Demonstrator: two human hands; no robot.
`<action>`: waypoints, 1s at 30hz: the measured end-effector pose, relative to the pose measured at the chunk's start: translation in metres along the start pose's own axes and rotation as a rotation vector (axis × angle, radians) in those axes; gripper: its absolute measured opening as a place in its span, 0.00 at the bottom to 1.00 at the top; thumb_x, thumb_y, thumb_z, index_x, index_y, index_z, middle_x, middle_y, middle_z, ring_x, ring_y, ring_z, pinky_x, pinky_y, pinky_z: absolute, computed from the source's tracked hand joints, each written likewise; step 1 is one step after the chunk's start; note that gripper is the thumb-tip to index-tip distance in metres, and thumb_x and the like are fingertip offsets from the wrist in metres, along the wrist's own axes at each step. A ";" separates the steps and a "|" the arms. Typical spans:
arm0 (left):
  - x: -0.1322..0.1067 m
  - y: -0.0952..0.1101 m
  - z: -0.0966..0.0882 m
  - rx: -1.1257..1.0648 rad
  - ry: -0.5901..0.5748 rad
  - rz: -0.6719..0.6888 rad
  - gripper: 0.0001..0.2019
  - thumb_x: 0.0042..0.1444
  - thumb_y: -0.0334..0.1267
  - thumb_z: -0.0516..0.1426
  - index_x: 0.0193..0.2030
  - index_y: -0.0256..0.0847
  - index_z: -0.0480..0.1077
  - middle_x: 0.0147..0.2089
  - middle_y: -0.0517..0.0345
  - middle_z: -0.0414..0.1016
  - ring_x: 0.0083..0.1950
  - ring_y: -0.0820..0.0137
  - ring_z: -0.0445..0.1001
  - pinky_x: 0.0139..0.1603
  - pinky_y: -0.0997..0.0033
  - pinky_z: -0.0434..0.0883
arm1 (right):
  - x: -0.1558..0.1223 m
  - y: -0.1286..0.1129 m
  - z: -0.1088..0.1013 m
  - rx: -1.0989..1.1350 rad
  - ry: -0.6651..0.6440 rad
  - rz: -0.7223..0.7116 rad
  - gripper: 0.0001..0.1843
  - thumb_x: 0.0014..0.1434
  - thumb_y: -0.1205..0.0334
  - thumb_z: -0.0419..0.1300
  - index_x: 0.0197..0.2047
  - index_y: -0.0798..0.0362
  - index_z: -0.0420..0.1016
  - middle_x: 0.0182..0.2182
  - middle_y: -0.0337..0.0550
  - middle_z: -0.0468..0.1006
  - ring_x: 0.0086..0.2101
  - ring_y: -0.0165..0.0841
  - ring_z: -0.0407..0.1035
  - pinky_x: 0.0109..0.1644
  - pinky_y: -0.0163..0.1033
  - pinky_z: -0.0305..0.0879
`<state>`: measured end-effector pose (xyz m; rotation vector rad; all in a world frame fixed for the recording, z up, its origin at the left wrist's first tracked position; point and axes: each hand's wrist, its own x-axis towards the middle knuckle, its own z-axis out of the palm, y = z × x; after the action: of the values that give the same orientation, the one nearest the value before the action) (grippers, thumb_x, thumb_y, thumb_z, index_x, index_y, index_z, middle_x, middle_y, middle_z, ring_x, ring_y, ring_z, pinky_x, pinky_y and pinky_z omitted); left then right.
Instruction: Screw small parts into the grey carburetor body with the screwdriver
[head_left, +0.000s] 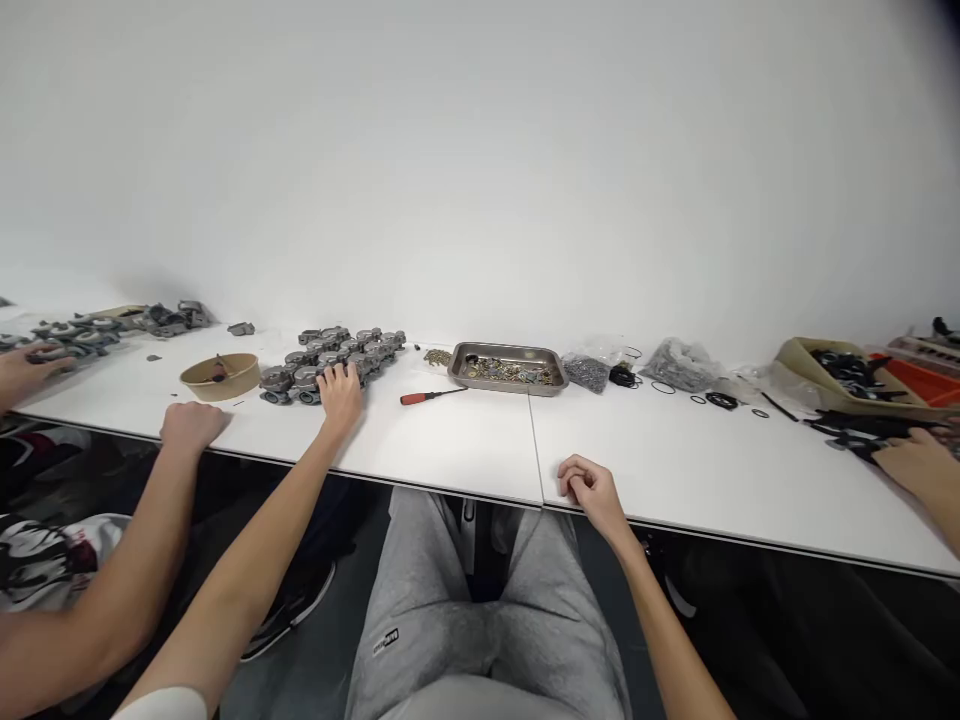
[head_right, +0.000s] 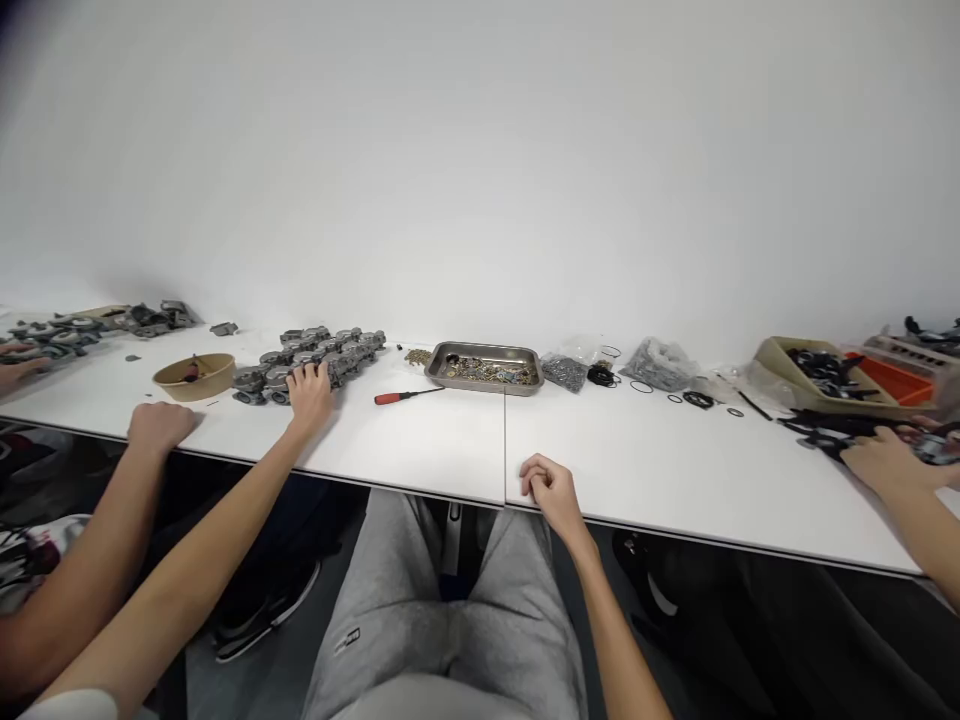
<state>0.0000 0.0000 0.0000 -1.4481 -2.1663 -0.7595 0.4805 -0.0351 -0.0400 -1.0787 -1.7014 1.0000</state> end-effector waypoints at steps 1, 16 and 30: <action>-0.002 -0.002 0.000 -0.014 -0.001 0.006 0.26 0.55 0.32 0.51 0.61 0.28 0.62 0.58 0.29 0.64 0.63 0.40 0.58 0.63 0.38 0.56 | -0.002 -0.001 0.000 0.006 0.003 0.003 0.11 0.45 0.65 0.48 0.30 0.54 0.69 0.18 0.37 0.71 0.19 0.26 0.57 0.24 0.33 0.53; -0.022 0.041 -0.038 -0.780 -0.152 -0.037 0.24 0.44 0.47 0.65 0.47 0.38 0.71 0.47 0.48 0.76 0.49 0.61 0.74 0.54 0.59 0.72 | 0.033 -0.023 0.015 0.041 -0.087 -0.028 0.10 0.50 0.64 0.51 0.35 0.55 0.70 0.26 0.40 0.74 0.24 0.28 0.64 0.31 0.36 0.61; -0.043 0.215 -0.012 -1.433 -0.969 0.101 0.27 0.40 0.41 0.72 0.48 0.36 0.72 0.47 0.46 0.77 0.48 0.65 0.76 0.45 0.72 0.72 | 0.070 -0.044 0.027 0.007 -0.082 -0.233 0.13 0.53 0.59 0.68 0.42 0.50 0.75 0.40 0.43 0.70 0.37 0.33 0.67 0.38 0.38 0.65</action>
<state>0.2164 0.0286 0.0265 -3.0536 -1.9622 -2.1438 0.4267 0.0127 0.0089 -0.8214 -1.8408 0.9100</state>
